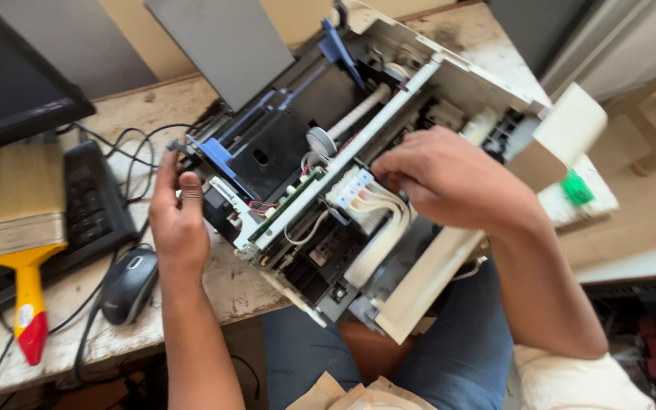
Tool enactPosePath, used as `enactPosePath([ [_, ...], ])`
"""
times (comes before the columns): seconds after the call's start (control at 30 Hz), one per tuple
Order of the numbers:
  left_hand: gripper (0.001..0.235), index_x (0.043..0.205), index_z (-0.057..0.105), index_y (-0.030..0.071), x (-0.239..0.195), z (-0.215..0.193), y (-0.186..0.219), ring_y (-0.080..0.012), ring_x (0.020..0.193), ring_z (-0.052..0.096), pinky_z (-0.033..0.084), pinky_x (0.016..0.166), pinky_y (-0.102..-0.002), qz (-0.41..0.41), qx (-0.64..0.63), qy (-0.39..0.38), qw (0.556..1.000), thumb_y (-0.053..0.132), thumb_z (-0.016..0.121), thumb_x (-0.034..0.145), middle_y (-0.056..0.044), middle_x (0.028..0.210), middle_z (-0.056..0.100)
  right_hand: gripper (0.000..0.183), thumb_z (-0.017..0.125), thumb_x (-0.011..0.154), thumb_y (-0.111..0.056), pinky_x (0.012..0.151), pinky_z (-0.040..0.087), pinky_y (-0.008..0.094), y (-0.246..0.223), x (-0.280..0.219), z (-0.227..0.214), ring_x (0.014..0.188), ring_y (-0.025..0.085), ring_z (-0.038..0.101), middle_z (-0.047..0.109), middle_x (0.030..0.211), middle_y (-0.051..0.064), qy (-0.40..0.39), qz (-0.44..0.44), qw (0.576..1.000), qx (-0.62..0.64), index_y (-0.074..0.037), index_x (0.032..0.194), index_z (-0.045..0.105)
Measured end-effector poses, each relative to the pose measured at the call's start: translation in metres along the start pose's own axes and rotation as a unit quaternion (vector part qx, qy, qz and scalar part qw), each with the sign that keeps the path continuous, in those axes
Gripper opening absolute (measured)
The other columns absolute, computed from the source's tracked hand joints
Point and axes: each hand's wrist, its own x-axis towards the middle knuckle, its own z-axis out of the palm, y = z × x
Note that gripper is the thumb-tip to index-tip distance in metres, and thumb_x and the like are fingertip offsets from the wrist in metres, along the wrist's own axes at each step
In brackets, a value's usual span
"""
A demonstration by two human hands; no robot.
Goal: The person works on a disassembled printer placed on their lap, using a screwdriver to adjust internal components and then handling a ribbon cable. They open a drawer and retrieve a syringe, preparing to apply lubricant to the mechanism.
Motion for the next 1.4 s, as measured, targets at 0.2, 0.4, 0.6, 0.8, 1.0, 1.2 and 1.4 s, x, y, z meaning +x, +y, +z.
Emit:
enactPosePath([
  [0.2,0.056,0.146,0.054,-0.002,0.006,-0.008,-0.002,-0.0261,0.138,0.059,0.041,0.116,-0.033,-0.024,0.032,-0.006,0.999,0.037,0.059,0.106,-0.018,0.146,0.063,0.033,0.059,0.075,0.002,0.080,0.052,0.047,-0.008,-0.006,0.017,0.091,0.035,0.067,0.072,0.087,0.016,0.031,0.010,0.999,0.038,0.002,0.104,0.072],
  [0.4,0.054,0.143,0.060,0.003,0.003,-0.009,0.023,-0.0256,0.122,0.065,0.051,0.100,-0.036,0.028,0.051,0.038,0.998,0.041,0.059,0.104,-0.013,0.133,0.067,0.028,0.061,0.079,0.003,0.076,0.055,0.040,-0.007,0.000,0.012,0.087,0.028,0.070,0.073,0.088,0.012,0.016,0.056,0.993,0.104,-0.002,0.104,0.075],
  [0.6,0.027,0.111,0.073,0.014,-0.040,0.009,0.064,-0.0291,0.139,0.044,0.035,0.120,-0.050,0.274,0.226,0.109,0.928,0.034,0.061,0.098,-0.008,0.140,0.057,0.040,0.061,0.077,0.011,0.086,0.054,0.040,-0.015,0.006,0.010,0.107,0.029,0.066,0.069,0.113,0.009,0.078,-0.023,0.995,0.064,-0.010,0.108,0.074],
  [0.8,0.031,0.111,0.076,0.007,-0.053,0.027,0.105,-0.0351,0.156,0.026,0.012,0.126,-0.060,0.259,0.287,-0.128,0.913,0.027,0.071,0.087,-0.014,0.161,0.043,0.041,0.063,0.076,0.010,0.096,0.051,0.044,-0.026,0.021,0.014,0.119,0.032,0.060,0.064,0.125,0.008,0.063,-0.044,0.997,-0.001,-0.013,0.108,0.074],
  [1.0,0.031,0.111,0.075,0.006,-0.048,0.028,0.120,-0.0342,0.158,0.025,0.008,0.127,-0.063,0.262,0.294,-0.152,0.907,0.022,0.068,0.086,-0.014,0.163,0.041,0.029,0.065,0.075,0.009,0.097,0.049,0.045,-0.031,0.024,0.013,0.116,0.034,0.057,0.062,0.126,0.009,0.050,-0.057,0.997,-0.017,-0.009,0.099,0.069],
  [1.2,0.045,0.115,0.070,-0.003,-0.046,0.034,0.131,-0.0391,0.155,0.025,0.011,0.124,-0.066,0.239,0.274,-0.187,0.912,0.021,0.065,0.076,-0.022,0.157,0.042,0.019,0.063,0.083,0.008,0.094,0.052,0.041,-0.026,0.023,0.018,0.109,0.032,0.061,0.061,0.128,0.008,0.064,-0.055,0.995,0.058,-0.004,0.098,0.062],
  [1.4,0.037,0.107,0.070,0.006,-0.043,0.029,0.133,-0.0436,0.152,0.030,0.017,0.123,-0.066,0.217,0.203,-0.236,0.925,0.016,0.065,0.072,-0.020,0.152,0.045,0.018,0.065,0.091,0.006,0.089,0.056,0.035,-0.030,-0.016,0.008,0.107,0.024,0.070,0.068,0.116,0.010,0.142,0.000,0.987,0.080,-0.003,0.106,0.067],
])
